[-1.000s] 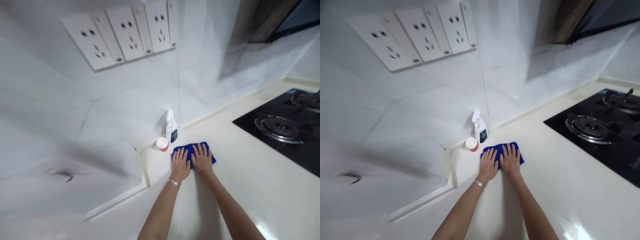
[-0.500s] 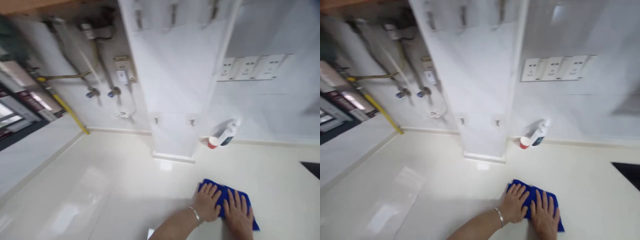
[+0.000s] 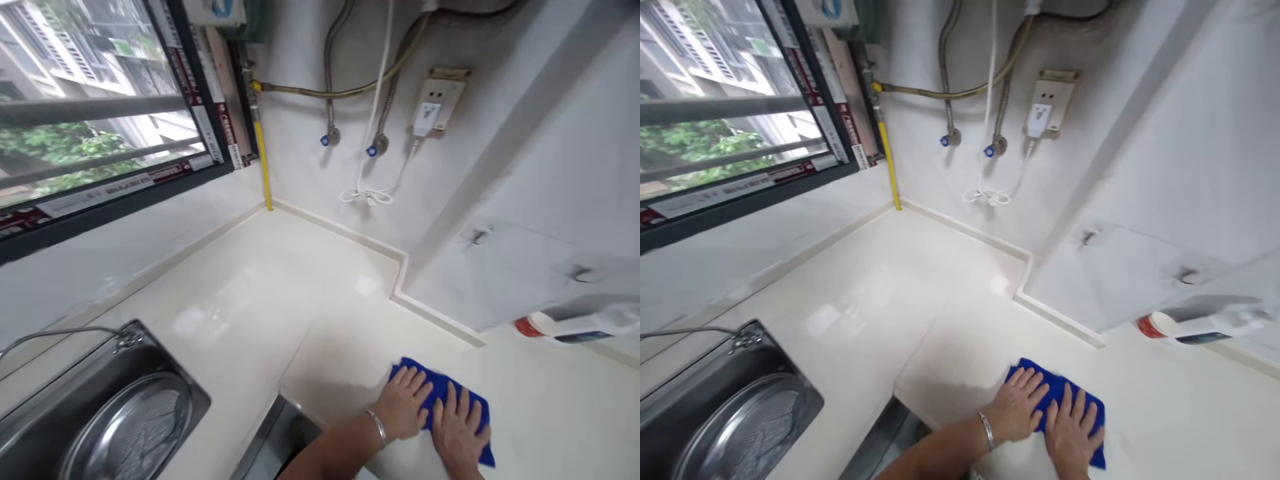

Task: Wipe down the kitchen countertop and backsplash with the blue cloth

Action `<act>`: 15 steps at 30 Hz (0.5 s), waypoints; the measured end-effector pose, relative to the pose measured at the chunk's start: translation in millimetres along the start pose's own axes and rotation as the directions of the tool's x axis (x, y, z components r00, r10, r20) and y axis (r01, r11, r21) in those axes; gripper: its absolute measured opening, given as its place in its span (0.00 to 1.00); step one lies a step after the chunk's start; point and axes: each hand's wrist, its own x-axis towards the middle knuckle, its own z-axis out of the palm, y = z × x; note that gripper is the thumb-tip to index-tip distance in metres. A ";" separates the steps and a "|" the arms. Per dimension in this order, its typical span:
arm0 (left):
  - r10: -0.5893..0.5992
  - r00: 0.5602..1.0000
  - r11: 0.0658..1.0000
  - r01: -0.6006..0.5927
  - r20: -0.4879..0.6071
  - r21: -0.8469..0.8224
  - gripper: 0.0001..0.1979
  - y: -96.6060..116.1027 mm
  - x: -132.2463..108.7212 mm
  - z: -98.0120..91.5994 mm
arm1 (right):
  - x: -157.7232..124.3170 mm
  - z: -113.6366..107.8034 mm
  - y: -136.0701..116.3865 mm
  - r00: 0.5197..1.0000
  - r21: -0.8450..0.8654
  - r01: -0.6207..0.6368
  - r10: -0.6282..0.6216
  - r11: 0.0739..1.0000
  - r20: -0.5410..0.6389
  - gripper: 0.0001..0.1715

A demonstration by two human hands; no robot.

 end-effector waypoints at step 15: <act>-0.538 0.754 0.735 0.638 -0.376 0.229 0.33 -124.2 -247.9 -142.5 | -71.4 34.3 -315.5 0.703 0.152 0.662 -0.678 0.734 0.213 0.36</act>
